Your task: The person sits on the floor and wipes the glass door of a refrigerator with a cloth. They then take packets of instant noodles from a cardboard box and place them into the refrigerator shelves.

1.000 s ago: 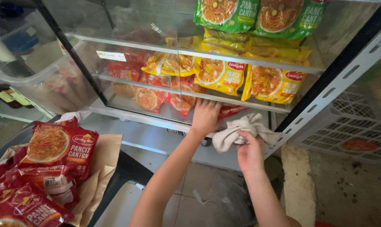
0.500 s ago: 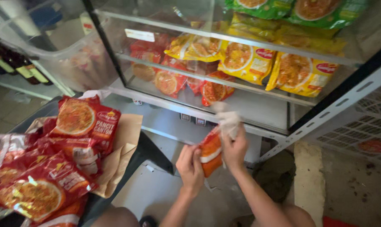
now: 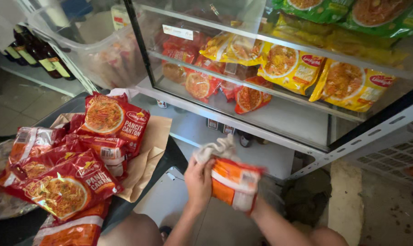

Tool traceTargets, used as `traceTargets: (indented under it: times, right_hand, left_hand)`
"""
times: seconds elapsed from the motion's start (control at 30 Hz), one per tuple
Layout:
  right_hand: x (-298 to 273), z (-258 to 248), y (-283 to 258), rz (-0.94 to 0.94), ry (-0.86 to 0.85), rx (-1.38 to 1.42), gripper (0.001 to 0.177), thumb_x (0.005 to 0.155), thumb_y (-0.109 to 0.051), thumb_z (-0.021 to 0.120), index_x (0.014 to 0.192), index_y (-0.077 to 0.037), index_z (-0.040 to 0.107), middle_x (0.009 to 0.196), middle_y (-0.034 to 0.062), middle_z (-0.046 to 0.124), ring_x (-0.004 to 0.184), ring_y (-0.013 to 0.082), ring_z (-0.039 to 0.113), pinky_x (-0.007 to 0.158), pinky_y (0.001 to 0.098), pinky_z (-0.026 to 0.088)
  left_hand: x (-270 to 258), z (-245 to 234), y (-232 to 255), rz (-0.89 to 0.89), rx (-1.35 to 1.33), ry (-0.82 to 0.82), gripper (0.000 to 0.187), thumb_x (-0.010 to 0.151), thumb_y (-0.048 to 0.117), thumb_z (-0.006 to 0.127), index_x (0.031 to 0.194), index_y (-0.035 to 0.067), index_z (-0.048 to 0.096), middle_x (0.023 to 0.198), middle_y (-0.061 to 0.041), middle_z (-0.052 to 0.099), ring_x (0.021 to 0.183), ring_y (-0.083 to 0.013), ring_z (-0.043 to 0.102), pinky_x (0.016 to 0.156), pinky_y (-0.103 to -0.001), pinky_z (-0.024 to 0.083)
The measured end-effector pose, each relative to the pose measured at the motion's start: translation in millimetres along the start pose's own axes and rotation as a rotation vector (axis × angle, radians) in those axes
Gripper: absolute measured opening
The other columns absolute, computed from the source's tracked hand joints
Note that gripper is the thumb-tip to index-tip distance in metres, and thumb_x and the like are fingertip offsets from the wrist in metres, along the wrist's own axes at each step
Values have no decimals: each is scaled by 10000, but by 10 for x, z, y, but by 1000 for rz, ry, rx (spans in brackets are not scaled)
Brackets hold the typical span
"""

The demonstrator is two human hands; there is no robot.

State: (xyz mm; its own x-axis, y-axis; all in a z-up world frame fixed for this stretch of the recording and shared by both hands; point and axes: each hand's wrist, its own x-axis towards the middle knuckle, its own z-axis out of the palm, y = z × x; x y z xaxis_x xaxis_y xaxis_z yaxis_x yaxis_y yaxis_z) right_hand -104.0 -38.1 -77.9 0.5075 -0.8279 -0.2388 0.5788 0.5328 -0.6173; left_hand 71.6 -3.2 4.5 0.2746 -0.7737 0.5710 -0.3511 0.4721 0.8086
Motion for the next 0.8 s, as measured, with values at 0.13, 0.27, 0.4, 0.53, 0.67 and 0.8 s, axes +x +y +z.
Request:
traceTargets:
  times: [0.13, 0.27, 0.4, 0.53, 0.67, 0.8]
  right_hand:
    - [-93, 287, 363, -38, -71, 82, 401, 1026, -322, 570, 1302, -33, 598, 1161, 122, 653, 1058, 270, 640, 910, 380, 517]
    - [-158, 522, -46, -136, -46, -176, 398, 1032, -311, 557, 1313, -32, 589, 1154, 107, 642, 1034, 237, 627, 883, 356, 513]
    - [-276, 658, -509, -374, 28, -464, 394, 1037, -300, 544, 1323, -31, 580, 1147, 92, 630, 1009, 205, 613, 857, 332, 509]
    - [-303, 827, -587, -474, 150, -451, 391, 1043, -289, 531, 1334, -30, 570, 1139, 76, 619, 985, 173, 600, 831, 308, 505]
    - [-239, 942, -455, -203, -133, 69, 358, 1132, -337, 488, 1263, -13, 565, 1122, 96, 609, 1020, 201, 590, 908, 324, 510]
    - [-180, 952, -365, -441, 32, -633, 403, 917, -170, 627, 1293, -55, 539, 1248, 61, 587, 1170, 191, 560, 996, 317, 480]
  left_hand:
    - [188, -41, 51, -107, 197, 80, 145, 947, 43, 639, 1059, 27, 729, 910, -134, 670, 823, -278, 695, 753, -334, 551]
    - [431, -582, 229, -46, 294, 160, 119, 949, 49, 652, 1035, 20, 729, 864, -147, 641, 778, -286, 670, 720, -347, 534]
    - [566, -1332, 665, 193, 428, 349, 76, 1013, 68, 638, 1035, 22, 695, 921, -128, 673, 854, -275, 675, 794, -370, 534]
    - [706, -2175, 1071, 70, 715, 642, 110, 1108, 51, 611, 1018, 40, 671, 1014, -119, 702, 895, -245, 694, 789, -380, 539]
    - [601, -2518, 1143, 74, 1025, 585, 511, 1047, 136, 638, 1496, -32, 460, 1500, -276, 440, 1424, -454, 390, 1191, -569, 335]
    - [499, -2475, 1035, -148, 1176, 260, 503, 979, 209, 694, 1460, 131, 569, 1536, -262, 465, 1454, -484, 351, 1163, -657, 213]
